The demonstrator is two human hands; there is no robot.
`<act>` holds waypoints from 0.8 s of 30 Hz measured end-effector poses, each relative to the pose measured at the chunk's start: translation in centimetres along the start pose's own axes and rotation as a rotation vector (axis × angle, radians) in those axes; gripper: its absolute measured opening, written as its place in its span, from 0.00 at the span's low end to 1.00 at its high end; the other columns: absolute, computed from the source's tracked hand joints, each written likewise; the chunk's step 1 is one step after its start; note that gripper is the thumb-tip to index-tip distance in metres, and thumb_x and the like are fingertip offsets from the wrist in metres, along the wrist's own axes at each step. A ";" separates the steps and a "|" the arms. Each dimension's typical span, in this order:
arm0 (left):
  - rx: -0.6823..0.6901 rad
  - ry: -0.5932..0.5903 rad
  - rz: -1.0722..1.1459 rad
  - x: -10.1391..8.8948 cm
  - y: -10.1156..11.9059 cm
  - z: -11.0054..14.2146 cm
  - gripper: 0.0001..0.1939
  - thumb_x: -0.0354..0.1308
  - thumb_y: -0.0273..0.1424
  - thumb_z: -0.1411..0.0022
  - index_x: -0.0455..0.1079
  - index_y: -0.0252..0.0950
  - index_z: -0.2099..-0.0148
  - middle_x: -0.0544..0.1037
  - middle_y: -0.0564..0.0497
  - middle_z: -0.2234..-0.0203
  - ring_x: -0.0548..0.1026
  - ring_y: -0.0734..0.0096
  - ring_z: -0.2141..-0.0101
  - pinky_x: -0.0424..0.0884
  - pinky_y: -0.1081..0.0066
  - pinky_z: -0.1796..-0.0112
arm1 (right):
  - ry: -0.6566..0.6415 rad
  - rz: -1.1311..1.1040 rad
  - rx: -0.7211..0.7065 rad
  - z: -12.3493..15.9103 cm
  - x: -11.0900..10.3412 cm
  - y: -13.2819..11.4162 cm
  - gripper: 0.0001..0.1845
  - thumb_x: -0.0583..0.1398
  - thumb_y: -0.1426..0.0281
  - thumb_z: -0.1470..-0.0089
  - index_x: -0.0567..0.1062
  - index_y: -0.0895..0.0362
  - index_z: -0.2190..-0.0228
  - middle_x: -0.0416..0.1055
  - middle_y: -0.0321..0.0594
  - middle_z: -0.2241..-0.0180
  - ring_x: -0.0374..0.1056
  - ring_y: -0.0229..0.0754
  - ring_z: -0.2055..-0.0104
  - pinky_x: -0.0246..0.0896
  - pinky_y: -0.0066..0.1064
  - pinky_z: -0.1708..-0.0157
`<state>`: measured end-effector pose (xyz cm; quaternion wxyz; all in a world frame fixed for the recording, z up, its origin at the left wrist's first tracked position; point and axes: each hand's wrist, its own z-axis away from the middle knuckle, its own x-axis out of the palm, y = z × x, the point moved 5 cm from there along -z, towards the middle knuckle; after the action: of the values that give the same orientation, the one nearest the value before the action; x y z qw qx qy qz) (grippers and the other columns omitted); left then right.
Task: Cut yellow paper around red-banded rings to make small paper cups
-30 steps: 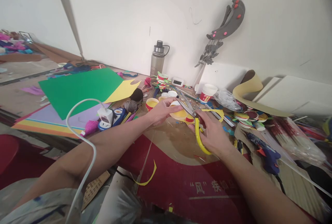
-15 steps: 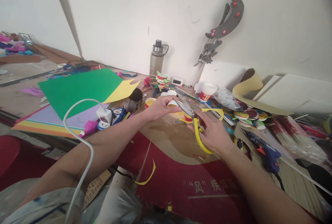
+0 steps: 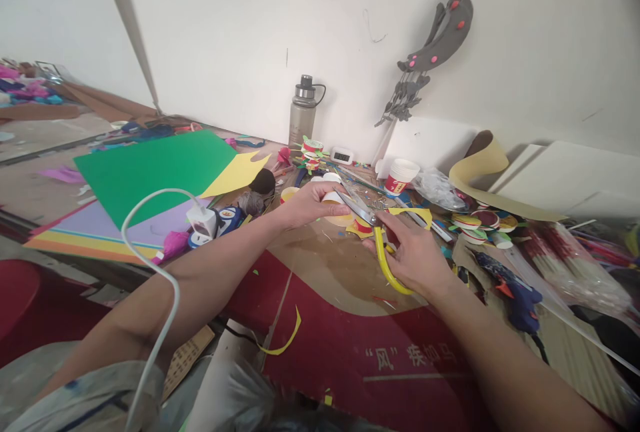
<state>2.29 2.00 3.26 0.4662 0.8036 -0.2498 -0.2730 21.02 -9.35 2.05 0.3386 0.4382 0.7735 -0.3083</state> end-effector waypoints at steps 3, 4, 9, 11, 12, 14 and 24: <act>-0.006 0.003 0.026 0.0 0.0 0.0 0.24 0.76 0.49 0.50 0.78 0.33 0.64 0.78 0.49 0.68 0.76 0.66 0.63 0.70 0.68 0.56 | -0.006 0.013 -0.001 0.0 0.0 0.0 0.23 0.59 0.53 0.34 0.77 0.56 0.48 0.80 0.51 0.58 0.76 0.51 0.64 0.71 0.40 0.63; -0.008 0.006 0.029 0.0 0.0 0.0 0.24 0.76 0.48 0.50 0.77 0.33 0.64 0.78 0.49 0.68 0.76 0.67 0.63 0.70 0.68 0.57 | -0.008 0.017 -0.001 0.0 0.0 0.0 0.23 0.60 0.53 0.34 0.77 0.56 0.48 0.80 0.50 0.59 0.76 0.51 0.64 0.71 0.40 0.64; -0.011 0.005 0.025 0.0 0.1 0.0 0.25 0.77 0.49 0.51 0.77 0.33 0.66 0.77 0.50 0.70 0.75 0.67 0.64 0.70 0.68 0.57 | -0.011 0.026 -0.004 -0.1 0.0 0.0 0.23 0.61 0.53 0.35 0.77 0.56 0.48 0.79 0.50 0.59 0.76 0.52 0.62 0.70 0.39 0.63; -0.003 -0.003 0.029 0.0 0.2 0.0 0.25 0.77 0.50 0.51 0.77 0.34 0.66 0.77 0.51 0.71 0.76 0.67 0.64 0.70 0.68 0.57 | -0.016 0.015 -0.002 -0.1 0.0 0.1 0.23 0.60 0.52 0.34 0.77 0.56 0.48 0.79 0.49 0.60 0.75 0.51 0.64 0.70 0.38 0.64; 0.002 -0.005 0.029 0.0 0.3 0.0 0.24 0.77 0.50 0.50 0.77 0.34 0.66 0.77 0.51 0.71 0.76 0.67 0.64 0.70 0.68 0.57 | -0.019 0.010 0.000 -0.1 0.0 0.1 0.24 0.60 0.51 0.34 0.77 0.55 0.48 0.79 0.49 0.60 0.75 0.50 0.65 0.69 0.38 0.64; 0.008 -0.007 0.022 0.0 0.4 0.0 0.24 0.76 0.50 0.50 0.77 0.34 0.66 0.77 0.51 0.72 0.76 0.67 0.64 0.71 0.69 0.57 | -0.025 0.005 0.000 -0.1 -0.1 0.2 0.25 0.59 0.50 0.34 0.77 0.55 0.47 0.79 0.48 0.61 0.73 0.49 0.67 0.68 0.37 0.66; -0.036 -0.001 -0.042 -0.2 0.6 0.0 0.23 0.76 0.49 0.51 0.78 0.33 0.67 0.78 0.50 0.70 0.75 0.68 0.64 0.70 0.70 0.59 | -0.008 0.065 -0.047 -0.1 -0.2 0.1 0.25 0.60 0.53 0.34 0.78 0.58 0.46 0.79 0.47 0.65 0.72 0.48 0.70 0.67 0.36 0.67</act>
<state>2.05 1.89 3.86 0.4748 0.8000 -0.2279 -0.2875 21.17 -9.36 2.27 0.3617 0.4540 0.7644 -0.2805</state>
